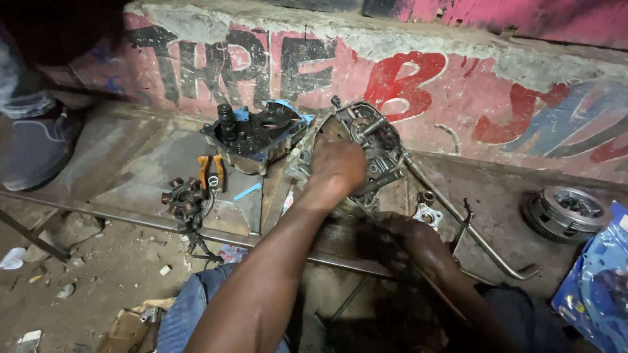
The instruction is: The person works on a disassembled engine block placed on a low metal table. They use a wrench to tighten bolts on the cylinder head, then remove and reinsert a valve spring assembly by hand, and continue adjusting components within the engine block.
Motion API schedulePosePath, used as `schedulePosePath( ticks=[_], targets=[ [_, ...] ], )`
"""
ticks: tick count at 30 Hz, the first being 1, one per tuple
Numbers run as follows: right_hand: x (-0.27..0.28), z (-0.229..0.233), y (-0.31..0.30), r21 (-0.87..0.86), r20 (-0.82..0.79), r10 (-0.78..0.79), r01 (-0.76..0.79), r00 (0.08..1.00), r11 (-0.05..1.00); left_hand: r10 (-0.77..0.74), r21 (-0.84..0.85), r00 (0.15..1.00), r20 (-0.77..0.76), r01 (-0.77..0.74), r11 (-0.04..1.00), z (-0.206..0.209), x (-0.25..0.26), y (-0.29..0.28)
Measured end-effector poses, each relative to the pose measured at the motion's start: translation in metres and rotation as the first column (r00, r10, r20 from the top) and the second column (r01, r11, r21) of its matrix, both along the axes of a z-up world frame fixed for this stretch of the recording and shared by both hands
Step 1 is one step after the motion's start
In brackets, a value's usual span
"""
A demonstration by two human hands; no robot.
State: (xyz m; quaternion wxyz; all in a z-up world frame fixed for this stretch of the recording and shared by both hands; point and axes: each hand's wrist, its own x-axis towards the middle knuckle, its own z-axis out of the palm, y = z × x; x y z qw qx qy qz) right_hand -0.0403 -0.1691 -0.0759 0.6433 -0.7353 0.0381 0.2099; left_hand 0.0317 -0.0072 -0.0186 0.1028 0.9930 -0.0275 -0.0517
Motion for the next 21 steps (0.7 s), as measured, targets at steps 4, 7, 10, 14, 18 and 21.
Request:
schedulePosePath(
  ticks=[4, 7, 10, 14, 18, 21],
  targets=[
    [0.027, -0.047, -0.007, 0.426, -0.141, -0.043, 0.1, 0.989, 0.899, 0.067, -0.12, 0.992, 0.11, -0.053, 0.991, 0.011, -0.02, 0.001],
    [0.032, -0.058, -0.008, 0.436, -0.172, -0.09, 0.158, 0.981, 0.886, 0.056, -0.09, 0.991, 0.121, -0.045, 0.995, -0.006, -0.005, 0.0],
    [0.03, -0.061, -0.004, 0.435, -0.158, -0.064, 0.128, 0.985, 0.892, 0.027, -0.041, 0.99, 0.137, -0.022, 0.999, -0.012, -0.001, -0.001],
    [0.016, -0.04, 0.001, 0.398, -0.146, -0.116, 0.166, 0.982, 0.902, 0.033, -0.079, 0.993, 0.114, -0.024, 0.997, 0.001, -0.015, -0.003],
    [0.007, -0.017, 0.004, -0.009, 0.168, -0.188, 0.192, 0.968, 0.981, 0.1, -0.204, 0.99, 0.101, -0.078, 0.976, -0.012, 0.001, -0.005],
    [0.004, -0.013, -0.002, -0.518, 0.56, -0.006, 0.356, 0.828, 0.778, 0.031, -0.068, 0.987, 0.158, -0.02, 0.997, -0.022, 0.016, -0.002]
  ],
)
